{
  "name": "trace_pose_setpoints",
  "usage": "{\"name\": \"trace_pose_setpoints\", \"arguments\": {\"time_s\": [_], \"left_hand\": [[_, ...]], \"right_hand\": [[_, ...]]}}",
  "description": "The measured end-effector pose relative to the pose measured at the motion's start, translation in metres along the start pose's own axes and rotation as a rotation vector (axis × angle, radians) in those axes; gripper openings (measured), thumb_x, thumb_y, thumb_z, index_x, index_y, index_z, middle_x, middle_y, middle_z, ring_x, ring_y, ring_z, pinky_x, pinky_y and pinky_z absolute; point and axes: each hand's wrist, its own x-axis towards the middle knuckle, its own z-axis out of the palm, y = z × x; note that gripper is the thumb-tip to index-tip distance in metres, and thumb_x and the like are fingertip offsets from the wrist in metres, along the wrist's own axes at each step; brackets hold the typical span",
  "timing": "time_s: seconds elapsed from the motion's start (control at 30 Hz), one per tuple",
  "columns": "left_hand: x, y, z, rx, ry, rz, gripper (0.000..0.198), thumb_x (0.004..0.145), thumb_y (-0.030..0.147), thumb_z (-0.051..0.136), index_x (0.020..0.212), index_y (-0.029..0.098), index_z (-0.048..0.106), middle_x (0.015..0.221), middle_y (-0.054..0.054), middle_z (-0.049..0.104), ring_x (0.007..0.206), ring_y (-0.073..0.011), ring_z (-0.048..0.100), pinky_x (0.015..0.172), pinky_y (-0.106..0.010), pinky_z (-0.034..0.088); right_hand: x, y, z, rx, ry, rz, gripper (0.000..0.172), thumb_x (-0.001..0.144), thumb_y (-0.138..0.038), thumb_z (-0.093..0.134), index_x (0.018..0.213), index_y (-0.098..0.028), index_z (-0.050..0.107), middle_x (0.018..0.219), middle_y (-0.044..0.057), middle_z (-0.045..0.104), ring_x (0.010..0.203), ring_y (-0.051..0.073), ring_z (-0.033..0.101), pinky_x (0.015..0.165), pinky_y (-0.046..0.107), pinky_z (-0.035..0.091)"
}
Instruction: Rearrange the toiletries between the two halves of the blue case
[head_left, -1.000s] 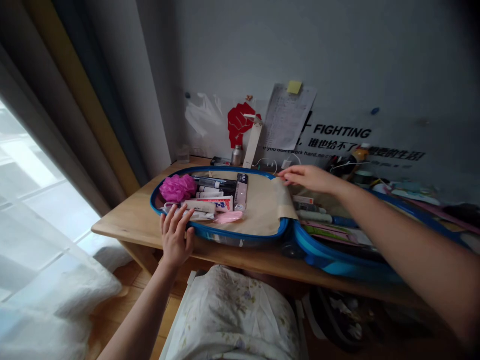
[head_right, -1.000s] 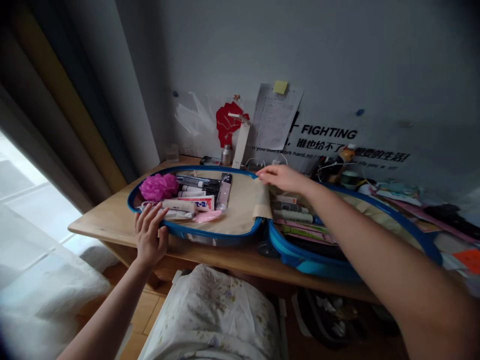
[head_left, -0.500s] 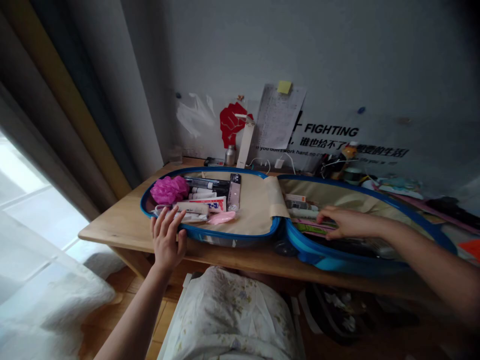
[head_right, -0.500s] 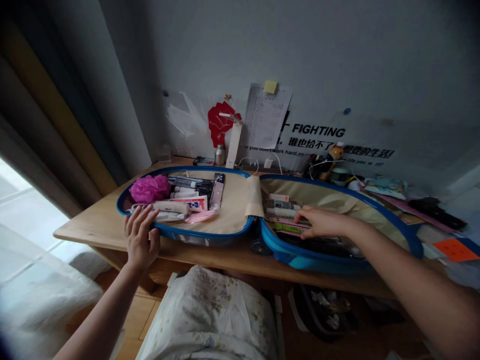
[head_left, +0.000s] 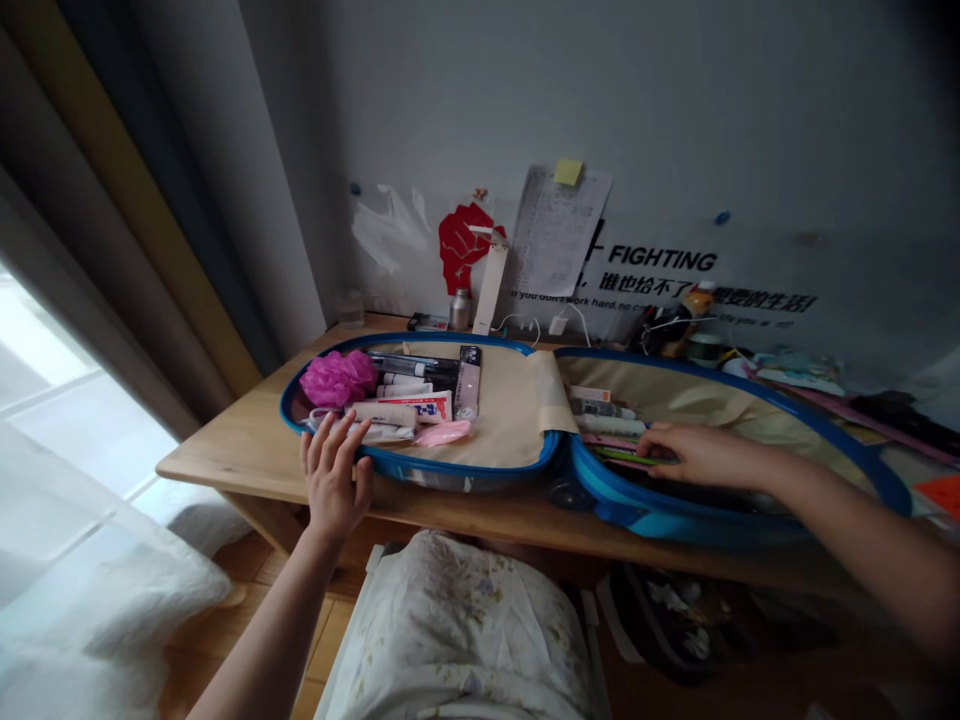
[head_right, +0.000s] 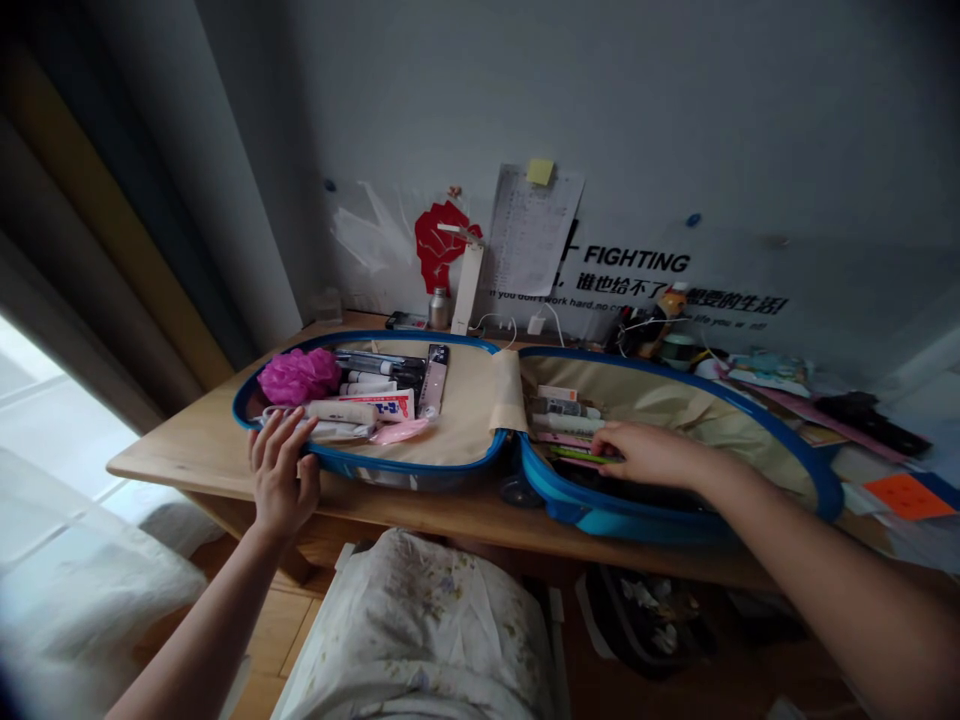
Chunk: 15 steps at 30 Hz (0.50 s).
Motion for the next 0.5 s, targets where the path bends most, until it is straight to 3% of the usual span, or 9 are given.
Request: {"name": "trace_pose_setpoints", "arguments": {"time_s": [0.23, 0.5], "left_hand": [[0.0, -0.001, 0.001, 0.013, 0.007, -0.003, 0.041, 0.099, 0.031, 0.043, 0.136, 0.022, 0.058, 0.14, -0.012, 0.059, 0.145, -0.025, 0.037, 0.123, -0.047, 0.018], [0.002, 0.001, 0.0, 0.011, 0.025, 0.024, 0.04, 0.099, 0.029, 0.044, 0.135, 0.021, 0.059, 0.14, -0.012, 0.06, 0.145, -0.0255, 0.039, 0.124, -0.045, 0.018]], "right_hand": [[0.004, 0.009, 0.006, 0.054, -0.027, 0.007, 0.022, 0.074, -0.041, 0.056, 0.085, -0.023, 0.062, 0.097, 0.011, 0.069, 0.083, 0.025, 0.066, 0.076, 0.034, 0.048], [0.007, 0.021, 0.013, 0.138, -0.044, 0.053, 0.024, 0.075, -0.046, 0.058, 0.08, -0.022, 0.058, 0.078, 0.005, 0.062, 0.074, 0.021, 0.06, 0.07, 0.03, 0.043]]}}
